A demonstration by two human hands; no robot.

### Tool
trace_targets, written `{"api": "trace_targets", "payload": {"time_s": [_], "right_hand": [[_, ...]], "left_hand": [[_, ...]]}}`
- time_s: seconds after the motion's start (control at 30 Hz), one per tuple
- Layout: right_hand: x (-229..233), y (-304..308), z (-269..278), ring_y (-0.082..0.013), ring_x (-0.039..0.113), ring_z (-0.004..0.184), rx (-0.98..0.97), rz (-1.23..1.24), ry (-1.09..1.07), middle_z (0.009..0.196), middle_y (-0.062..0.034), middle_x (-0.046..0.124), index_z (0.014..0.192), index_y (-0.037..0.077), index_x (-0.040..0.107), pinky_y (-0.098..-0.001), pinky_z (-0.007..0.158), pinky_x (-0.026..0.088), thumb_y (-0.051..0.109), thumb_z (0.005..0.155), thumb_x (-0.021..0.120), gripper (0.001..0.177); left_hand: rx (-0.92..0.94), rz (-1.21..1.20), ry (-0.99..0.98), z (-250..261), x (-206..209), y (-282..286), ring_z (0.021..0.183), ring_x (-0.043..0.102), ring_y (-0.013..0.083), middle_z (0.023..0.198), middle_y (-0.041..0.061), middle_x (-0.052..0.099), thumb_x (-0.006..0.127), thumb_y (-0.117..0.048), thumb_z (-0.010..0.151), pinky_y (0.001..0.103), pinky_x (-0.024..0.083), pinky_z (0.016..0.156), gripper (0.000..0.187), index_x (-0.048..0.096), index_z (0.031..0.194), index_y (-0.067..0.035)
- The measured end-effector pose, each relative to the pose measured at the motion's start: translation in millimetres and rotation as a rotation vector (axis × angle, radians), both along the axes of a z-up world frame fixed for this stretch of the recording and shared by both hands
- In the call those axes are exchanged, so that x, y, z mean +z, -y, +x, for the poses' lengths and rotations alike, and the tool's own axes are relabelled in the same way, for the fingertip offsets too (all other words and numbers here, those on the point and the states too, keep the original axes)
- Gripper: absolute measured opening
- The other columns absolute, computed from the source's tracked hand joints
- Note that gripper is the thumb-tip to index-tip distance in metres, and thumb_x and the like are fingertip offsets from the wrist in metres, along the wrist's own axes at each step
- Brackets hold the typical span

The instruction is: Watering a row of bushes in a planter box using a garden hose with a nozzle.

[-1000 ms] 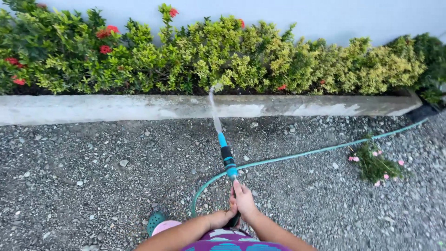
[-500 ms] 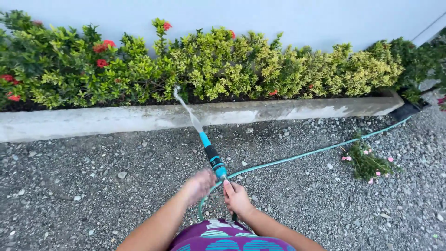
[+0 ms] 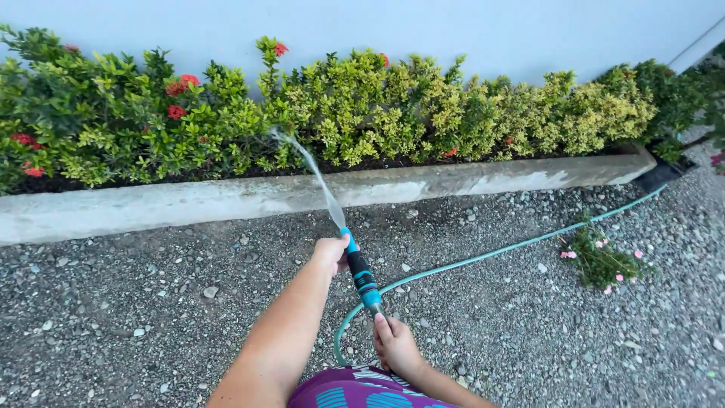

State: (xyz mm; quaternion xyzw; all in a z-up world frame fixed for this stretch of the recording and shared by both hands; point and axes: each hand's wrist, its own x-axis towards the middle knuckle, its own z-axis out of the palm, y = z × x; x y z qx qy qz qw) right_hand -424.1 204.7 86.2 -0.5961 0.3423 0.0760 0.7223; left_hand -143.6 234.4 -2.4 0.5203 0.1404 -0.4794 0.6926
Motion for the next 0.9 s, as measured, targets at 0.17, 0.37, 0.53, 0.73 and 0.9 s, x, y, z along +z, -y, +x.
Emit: {"api": "trace_targets", "payload": {"time_s": [0.17, 0.37, 0.53, 0.73, 0.9], "right_hand": [[-10.7, -4.3, -6.1, -0.0135, 0.038, 0.036, -0.04, -0.073, -0.024, 0.054, -0.0017, 0.044, 0.086, 0.007, 0.052, -0.0322, 0.032, 0.034, 0.046, 0.105, 0.05, 0.043], [4.4, -4.3, 1.8, -0.0128, 0.039, 0.036, -0.058, -0.124, -0.062, 0.055, -0.0013, 0.046, 0.086, 0.008, 0.052, -0.0316, 0.033, 0.034, 0.046, 0.105, 0.05, 0.043], [23.1, 11.0, 32.4, -0.0115, 0.036, 0.036, -0.088, -0.081, -0.069, 0.055, -0.0003, 0.043, 0.086, 0.008, 0.051, -0.0302, 0.032, 0.031, 0.045, 0.105, 0.05, 0.042], [66.5, 20.3, 80.2, -0.0101, 0.031, 0.034, -0.147, 0.053, -0.003, 0.054, 0.0011, 0.039, 0.087, 0.007, 0.051, -0.0289, 0.031, 0.028, 0.046, 0.105, 0.049, 0.042], [77.1, 10.3, 102.0, -0.0099, 0.033, 0.035, -0.072, 0.15, 0.013, 0.054, 0.0017, 0.04, 0.091, 0.009, 0.05, -0.0292, 0.031, 0.03, 0.049, 0.105, 0.048, 0.043]], "left_hand": [[-0.004, 0.153, 0.112, -7.5, -13.9, 9.4, 0.076, 0.072, 0.0291, 0.089, 0.01, 0.074, 0.075, -0.029, 0.095, 0.051, 0.061, 0.066, 0.025, 0.068, 0.097, -0.004], [-0.09, 0.192, 0.16, -18.7, -2.8, -5.2, 0.077, 0.068, 0.0256, 0.09, 0.007, 0.072, 0.067, -0.05, 0.093, 0.048, 0.055, 0.073, 0.045, 0.069, 0.11, -0.008], [-0.144, 0.094, -0.033, -83.7, -10.2, -34.1, 0.085, 0.058, 0.0191, 0.097, 0.004, 0.069, 0.034, -0.075, 0.096, 0.048, 0.043, 0.086, 0.066, 0.051, 0.134, -0.024], [-1.111, -0.424, 0.683, -175.6, -8.4, -67.0, 0.099, 0.063, 0.0095, 0.098, -0.003, 0.069, 0.072, -0.014, 0.08, 0.032, 0.05, 0.09, 0.03, 0.069, 0.111, -0.014], [-0.896, -0.231, 0.713, -171.5, 35.7, -87.4, 0.078, 0.06, 0.0116, 0.083, 0.0, 0.065, 0.084, -0.02, 0.084, 0.03, 0.051, 0.075, 0.025, 0.063, 0.088, -0.008]]}}
